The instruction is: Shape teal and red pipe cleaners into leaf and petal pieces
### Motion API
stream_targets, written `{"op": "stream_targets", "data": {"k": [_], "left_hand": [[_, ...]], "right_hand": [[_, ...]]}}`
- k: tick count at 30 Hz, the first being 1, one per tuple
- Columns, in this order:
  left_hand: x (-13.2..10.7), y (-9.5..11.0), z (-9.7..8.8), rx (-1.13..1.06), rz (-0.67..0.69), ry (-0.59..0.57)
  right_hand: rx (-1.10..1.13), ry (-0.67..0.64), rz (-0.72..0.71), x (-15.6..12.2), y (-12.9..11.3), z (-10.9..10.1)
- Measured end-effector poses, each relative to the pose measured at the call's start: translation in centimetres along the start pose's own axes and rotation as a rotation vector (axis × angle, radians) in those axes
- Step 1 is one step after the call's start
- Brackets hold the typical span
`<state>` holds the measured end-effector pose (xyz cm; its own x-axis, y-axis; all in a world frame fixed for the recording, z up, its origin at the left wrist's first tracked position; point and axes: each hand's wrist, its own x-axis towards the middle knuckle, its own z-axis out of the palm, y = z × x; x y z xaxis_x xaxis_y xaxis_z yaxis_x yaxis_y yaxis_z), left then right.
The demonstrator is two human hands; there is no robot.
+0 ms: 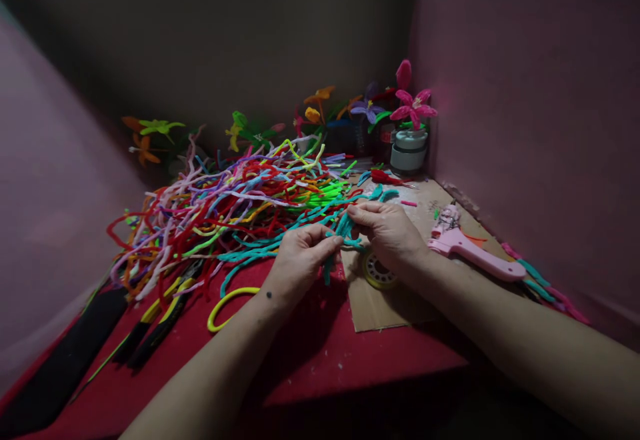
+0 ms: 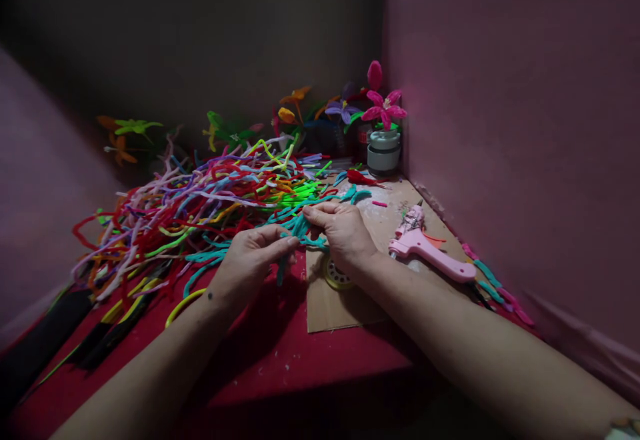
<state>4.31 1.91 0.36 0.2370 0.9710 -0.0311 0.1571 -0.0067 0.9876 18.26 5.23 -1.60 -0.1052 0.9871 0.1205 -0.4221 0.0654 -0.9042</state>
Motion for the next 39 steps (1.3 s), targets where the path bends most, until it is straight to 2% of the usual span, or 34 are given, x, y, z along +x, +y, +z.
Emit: {"op": "stream_targets", "data": {"k": [3, 6, 10, 16, 19, 22, 29, 35, 39], "left_hand": [[-0.1, 0.1, 0.5, 0.001, 0.032, 0.057], [-0.2, 0.1, 0.6, -0.044, 0.041, 0.072], [-0.1, 0.0, 0.3, -0.056, 0.013, 0.102], [-0.1, -0.1, 0.2, -0.026, -0.003, 0.158], [-0.1, -0.2, 0.3, 0.001, 0.012, 0.138], [-0.1, -0.3, 0.3, 0.046, 0.024, 0.119], [0.0, -0.1, 0.3, -0.027, -0.058, 0.070], [0.1, -0.2, 0.0, -0.029, -0.048, 0.145], [0.0, -0.2, 0.1, -0.058, -0.036, 0.091]], "right_hand": [[0.204, 0.046, 0.123, 0.2, 0.0, 0.2], [0.276, 0.017, 0.147, 0.5, 0.0, 0.1], [0.226, -0.090, 0.083, 0.6, -0.1, -0.2], [0.128, -0.098, 0.062, 0.1, -0.3, -0.1], [-0.050, -0.036, -0.036, -0.2, -0.5, 0.2], [-0.171, 0.023, -0.019, -0.4, -0.7, 0.2], [0.100, -0.044, 0.119, 0.3, 0.0, -0.2], [-0.003, -0.100, 0.100, -0.2, 0.3, 0.2], [-0.027, -0.149, 0.049, -0.5, 0.6, 0.3]]}}
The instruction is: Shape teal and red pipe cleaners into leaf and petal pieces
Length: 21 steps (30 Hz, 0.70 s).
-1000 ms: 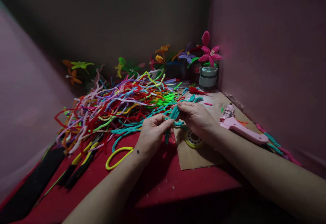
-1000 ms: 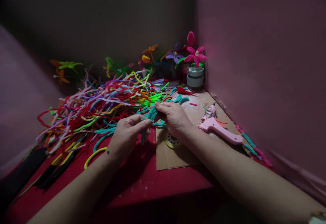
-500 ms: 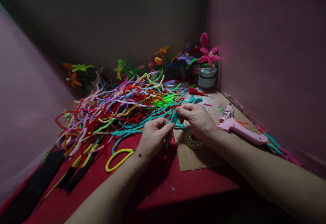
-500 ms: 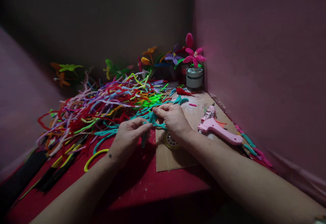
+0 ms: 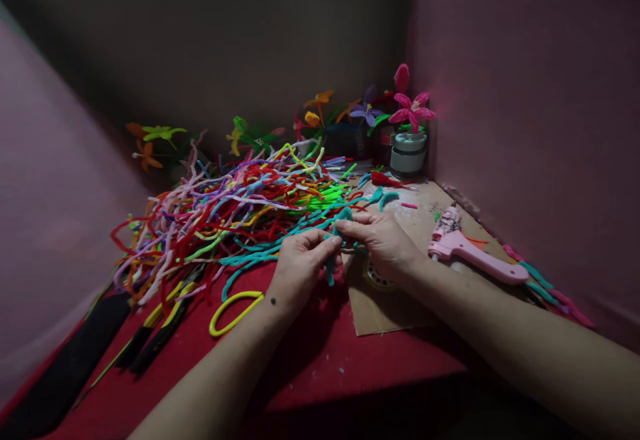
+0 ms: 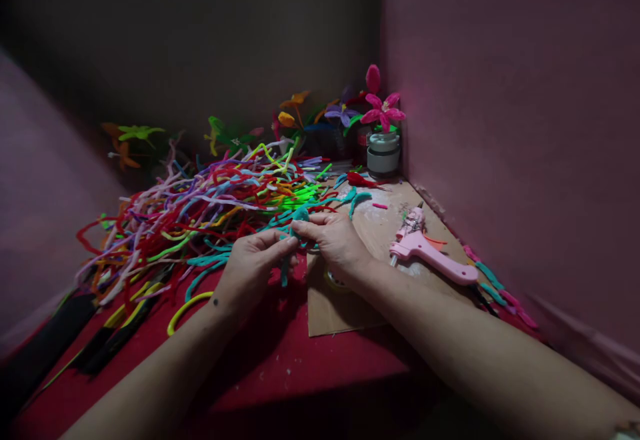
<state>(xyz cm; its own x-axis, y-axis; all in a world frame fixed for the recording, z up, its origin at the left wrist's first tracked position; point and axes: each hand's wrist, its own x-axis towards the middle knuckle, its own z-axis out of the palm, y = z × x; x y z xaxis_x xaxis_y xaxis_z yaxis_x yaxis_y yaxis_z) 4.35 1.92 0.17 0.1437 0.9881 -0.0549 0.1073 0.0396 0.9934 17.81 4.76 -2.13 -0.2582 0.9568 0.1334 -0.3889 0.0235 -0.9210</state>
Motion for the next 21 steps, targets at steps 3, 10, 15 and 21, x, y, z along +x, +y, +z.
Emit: {"op": "stream_targets", "data": {"k": [3, 10, 15, 21], "left_hand": [[-0.08, 0.08, 0.07, -0.041, -0.015, -0.041], [0.17, -0.02, -0.01, -0.089, 0.047, -0.058], [0.45, -0.03, -0.33, 0.079, 0.110, 0.063], [0.63, -0.14, -0.55, 0.133, 0.205, 0.127]], "right_hand": [[-0.019, 0.011, 0.019, 0.01, 0.28, -0.14], [0.115, 0.005, 0.130, -0.53, -0.08, 0.64], [-0.019, 0.115, 0.094, -0.45, -0.44, 0.56], [-0.052, 0.068, 0.128, -0.42, -0.48, 0.53]]}}
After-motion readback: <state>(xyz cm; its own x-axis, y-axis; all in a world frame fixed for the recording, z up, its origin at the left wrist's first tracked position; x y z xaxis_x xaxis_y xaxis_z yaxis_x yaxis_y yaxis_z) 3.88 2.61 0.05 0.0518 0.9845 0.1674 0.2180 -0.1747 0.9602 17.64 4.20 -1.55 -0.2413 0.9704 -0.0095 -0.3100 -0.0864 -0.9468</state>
